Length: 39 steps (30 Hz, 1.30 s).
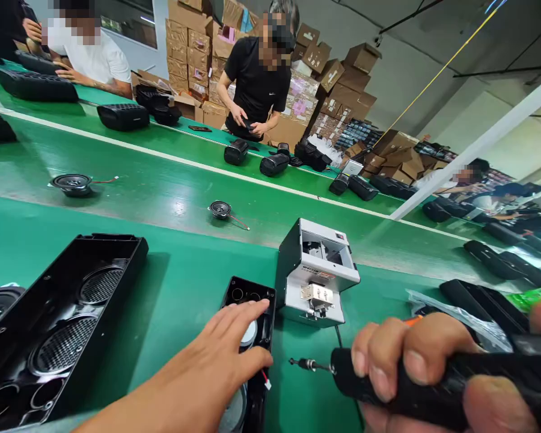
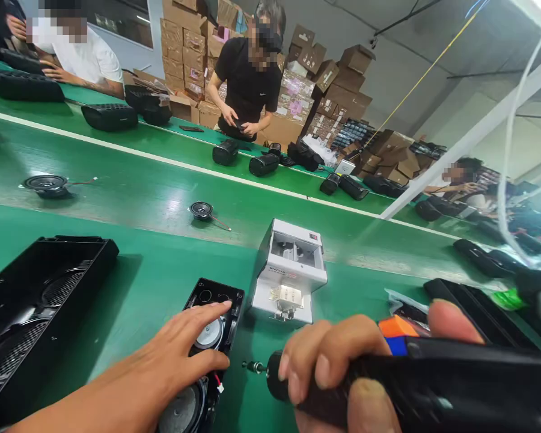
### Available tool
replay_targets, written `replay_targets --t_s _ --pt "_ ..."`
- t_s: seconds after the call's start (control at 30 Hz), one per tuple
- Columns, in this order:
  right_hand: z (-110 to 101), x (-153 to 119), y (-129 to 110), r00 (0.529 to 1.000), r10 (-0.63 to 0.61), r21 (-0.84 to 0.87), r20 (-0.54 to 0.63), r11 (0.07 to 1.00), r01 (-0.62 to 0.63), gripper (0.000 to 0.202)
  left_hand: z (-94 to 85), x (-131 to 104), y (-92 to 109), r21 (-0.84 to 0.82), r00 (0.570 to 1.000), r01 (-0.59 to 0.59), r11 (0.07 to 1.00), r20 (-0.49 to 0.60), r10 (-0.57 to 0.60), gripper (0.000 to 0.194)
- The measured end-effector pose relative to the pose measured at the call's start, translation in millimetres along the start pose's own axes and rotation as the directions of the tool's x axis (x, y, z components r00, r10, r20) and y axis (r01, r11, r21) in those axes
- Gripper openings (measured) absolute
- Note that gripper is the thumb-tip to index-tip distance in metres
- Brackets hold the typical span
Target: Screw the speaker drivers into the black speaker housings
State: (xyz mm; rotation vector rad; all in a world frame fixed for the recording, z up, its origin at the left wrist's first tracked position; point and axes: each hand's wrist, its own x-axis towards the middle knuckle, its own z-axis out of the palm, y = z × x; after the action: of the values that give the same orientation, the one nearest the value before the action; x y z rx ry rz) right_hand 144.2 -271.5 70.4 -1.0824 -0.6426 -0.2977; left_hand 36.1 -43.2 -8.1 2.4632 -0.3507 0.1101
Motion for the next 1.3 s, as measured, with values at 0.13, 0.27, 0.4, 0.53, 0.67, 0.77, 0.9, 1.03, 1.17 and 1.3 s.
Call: replay_targets --t_s 0.13,0.27,0.4,0.53,0.67,0.77,0.9,1.03,1.17,1.3 --pt "17 -2 3 0.996 0.078 0.054 -0.037 0.996 -0.076 0.048 -13.2 3 -8 -0.001 0.996 -0.023 1.000 0.086 0.023 0.047" --pt "27 -9 12 0.995 0.103 0.096 -0.014 0.990 -0.101 0.050 -19.7 -5 -15 0.050 0.982 0.012 0.999 0.186 -0.021 0.041" --pt "36 -18 26 0.991 0.130 0.108 -0.017 0.986 -0.127 0.053 -18.6 -5 -16 0.051 0.968 0.000 0.999 0.250 -0.012 0.038" --pt "45 -28 41 0.992 0.125 0.087 0.010 0.988 -0.125 0.052 -8.1 -7 -17 0.080 0.990 -0.064 0.995 0.133 0.054 0.032" --pt "54 -41 47 0.973 0.224 0.057 -0.053 0.973 -0.221 0.055 1.6 -10 -18 0.136 0.989 -0.147 0.980 0.011 0.147 0.038" --pt "54 -46 51 0.968 0.245 0.069 -0.044 0.968 -0.242 0.054 2.9 -9 -19 0.124 0.991 -0.134 0.983 0.003 0.135 0.037" --pt "45 -47 58 0.977 0.193 0.078 0.093 0.977 -0.200 0.056 0.3 -8 -22 0.077 0.985 -0.161 0.984 -0.046 0.165 0.032" --pt "41 -48 60 0.975 0.202 0.036 0.097 0.978 -0.206 0.058 -1.8 -8 -18 0.138 0.980 -0.184 0.973 -0.053 0.193 0.034" --pt "40 -49 60 0.976 0.194 0.026 0.097 0.980 -0.198 0.057 -2.9 -8 -10 0.300 0.984 -0.174 0.938 0.010 0.179 0.038" --pt "40 -50 63 0.975 0.200 0.036 0.095 0.978 -0.204 0.058 -2.6 -8 -7 0.310 0.984 -0.176 0.934 0.016 0.180 0.038"
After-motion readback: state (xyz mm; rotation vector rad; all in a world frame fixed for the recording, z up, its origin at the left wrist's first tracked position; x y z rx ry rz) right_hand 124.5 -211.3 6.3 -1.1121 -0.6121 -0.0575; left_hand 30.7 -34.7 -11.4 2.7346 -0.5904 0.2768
